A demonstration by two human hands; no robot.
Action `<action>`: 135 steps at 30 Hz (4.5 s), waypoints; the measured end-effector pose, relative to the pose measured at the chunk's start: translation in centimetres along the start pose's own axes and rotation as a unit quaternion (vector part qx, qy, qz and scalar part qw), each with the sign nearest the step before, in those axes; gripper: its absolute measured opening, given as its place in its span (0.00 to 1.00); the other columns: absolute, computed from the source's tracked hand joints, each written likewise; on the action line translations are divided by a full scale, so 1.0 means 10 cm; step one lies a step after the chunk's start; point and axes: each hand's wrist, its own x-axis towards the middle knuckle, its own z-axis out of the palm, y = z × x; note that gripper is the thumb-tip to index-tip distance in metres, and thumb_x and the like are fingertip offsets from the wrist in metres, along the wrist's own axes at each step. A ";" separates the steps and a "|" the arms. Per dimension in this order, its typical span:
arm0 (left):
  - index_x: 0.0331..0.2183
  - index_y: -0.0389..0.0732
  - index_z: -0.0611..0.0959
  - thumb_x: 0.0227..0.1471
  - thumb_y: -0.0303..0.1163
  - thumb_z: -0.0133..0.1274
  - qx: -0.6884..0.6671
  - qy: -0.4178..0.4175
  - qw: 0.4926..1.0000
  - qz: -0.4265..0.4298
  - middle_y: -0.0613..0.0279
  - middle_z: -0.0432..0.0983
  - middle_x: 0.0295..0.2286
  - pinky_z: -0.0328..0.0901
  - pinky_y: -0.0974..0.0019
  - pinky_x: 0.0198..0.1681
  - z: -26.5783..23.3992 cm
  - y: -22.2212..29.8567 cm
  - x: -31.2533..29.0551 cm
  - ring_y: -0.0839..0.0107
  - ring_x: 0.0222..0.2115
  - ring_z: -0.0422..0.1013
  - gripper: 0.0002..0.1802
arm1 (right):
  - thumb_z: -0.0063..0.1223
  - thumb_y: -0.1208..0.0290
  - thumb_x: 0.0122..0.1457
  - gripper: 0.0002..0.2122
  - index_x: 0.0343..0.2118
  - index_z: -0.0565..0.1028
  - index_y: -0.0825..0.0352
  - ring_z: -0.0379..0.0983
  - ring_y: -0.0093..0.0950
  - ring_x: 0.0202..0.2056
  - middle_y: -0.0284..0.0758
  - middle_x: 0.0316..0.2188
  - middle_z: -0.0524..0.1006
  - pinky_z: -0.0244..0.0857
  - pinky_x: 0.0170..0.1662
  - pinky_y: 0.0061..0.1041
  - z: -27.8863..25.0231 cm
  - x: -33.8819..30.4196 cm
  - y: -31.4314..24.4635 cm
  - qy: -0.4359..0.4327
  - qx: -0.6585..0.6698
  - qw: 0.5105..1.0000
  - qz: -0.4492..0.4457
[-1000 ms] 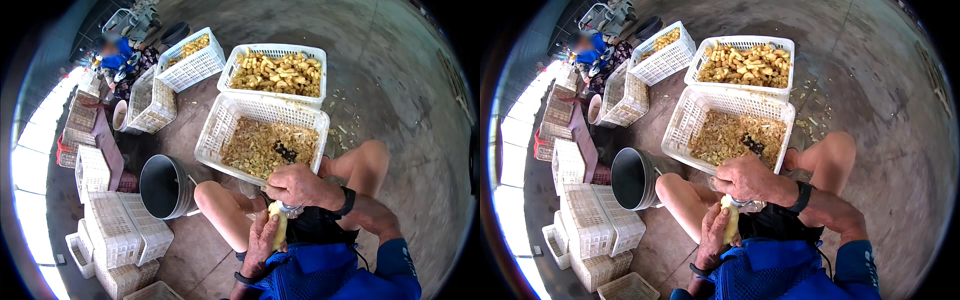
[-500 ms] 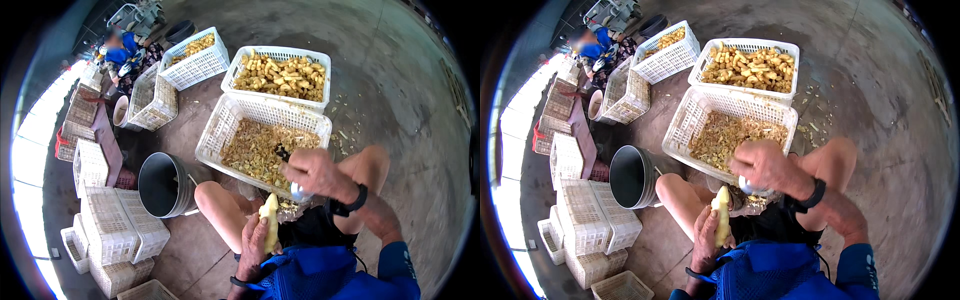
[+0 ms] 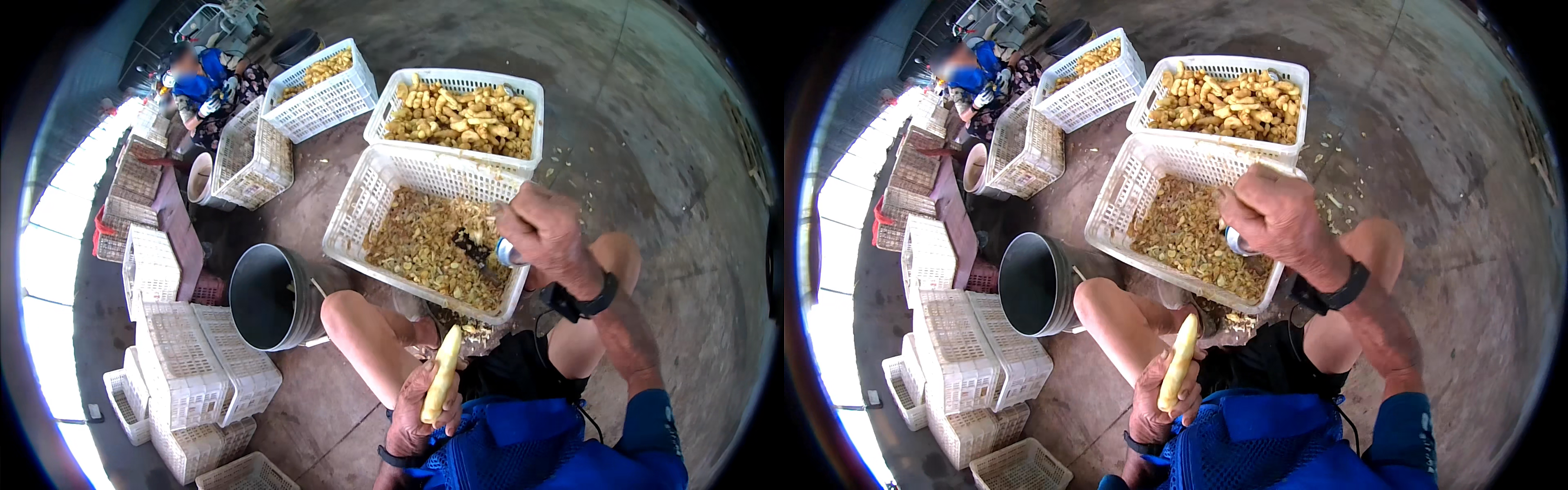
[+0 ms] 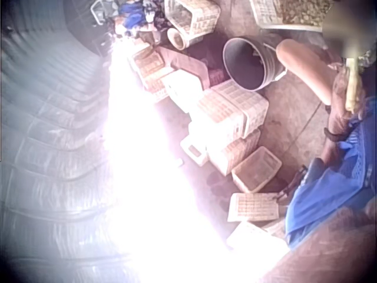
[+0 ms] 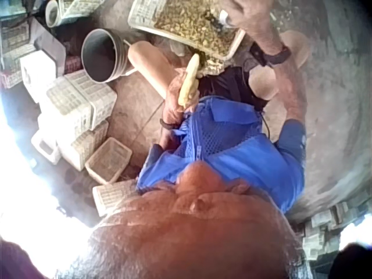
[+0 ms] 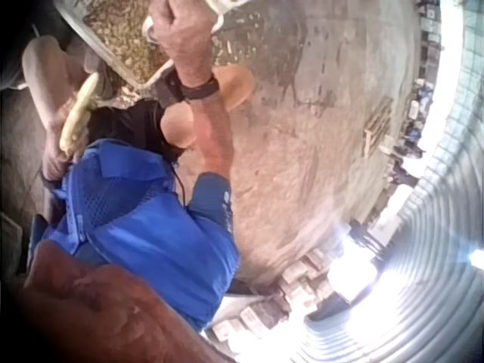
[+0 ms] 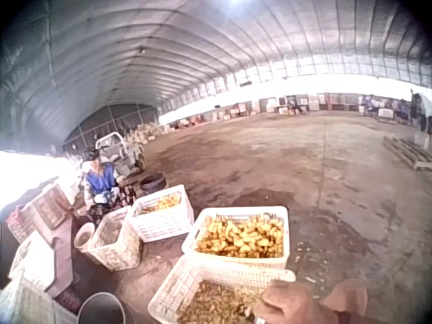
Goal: The person uses a circular metal scraper to remove the skin from ginger roots, placing the peeled pieces into a bucket and the peels into a crate.
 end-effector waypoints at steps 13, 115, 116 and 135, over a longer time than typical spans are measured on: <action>0.46 0.33 0.71 0.62 0.47 0.52 0.342 0.139 0.925 0.086 0.59 0.72 0.25 0.65 0.71 0.19 0.23 0.00 0.14 0.71 0.15 0.68 0.25 | 0.58 0.71 0.55 0.12 0.19 0.68 0.67 0.69 0.37 0.18 0.39 0.15 0.66 0.63 0.23 0.36 0.60 -0.39 -0.40 -0.228 0.145 0.960 -0.075; 0.56 0.26 0.67 0.63 0.39 0.48 0.148 -0.061 0.983 0.094 0.43 0.74 0.47 0.76 0.48 0.46 0.23 0.19 0.94 0.50 0.44 0.77 0.28 | 0.60 0.65 0.60 0.08 0.33 0.77 0.65 0.70 0.13 0.26 0.25 0.26 0.75 0.64 0.28 0.16 0.07 -0.58 0.13 -0.073 0.524 0.726 0.440; 0.54 0.27 0.68 0.64 0.40 0.47 0.170 -0.037 0.980 0.095 0.46 0.75 0.46 0.76 0.50 0.44 0.12 0.10 0.99 0.52 0.42 0.77 0.27 | 0.61 0.66 0.59 0.08 0.32 0.77 0.65 0.69 0.13 0.26 0.25 0.25 0.75 0.63 0.27 0.16 0.15 -0.61 0.15 -0.079 0.511 0.740 0.430; 0.36 0.37 0.72 0.66 0.51 0.41 0.239 0.138 0.943 0.185 0.60 0.65 0.15 0.59 0.69 0.12 0.33 -0.18 0.92 0.72 0.10 0.59 0.24 | 0.66 0.67 0.56 0.11 0.24 0.76 0.67 0.67 0.20 0.23 0.31 0.23 0.72 0.58 0.23 0.23 0.32 -0.82 -0.12 -0.100 0.234 0.949 0.188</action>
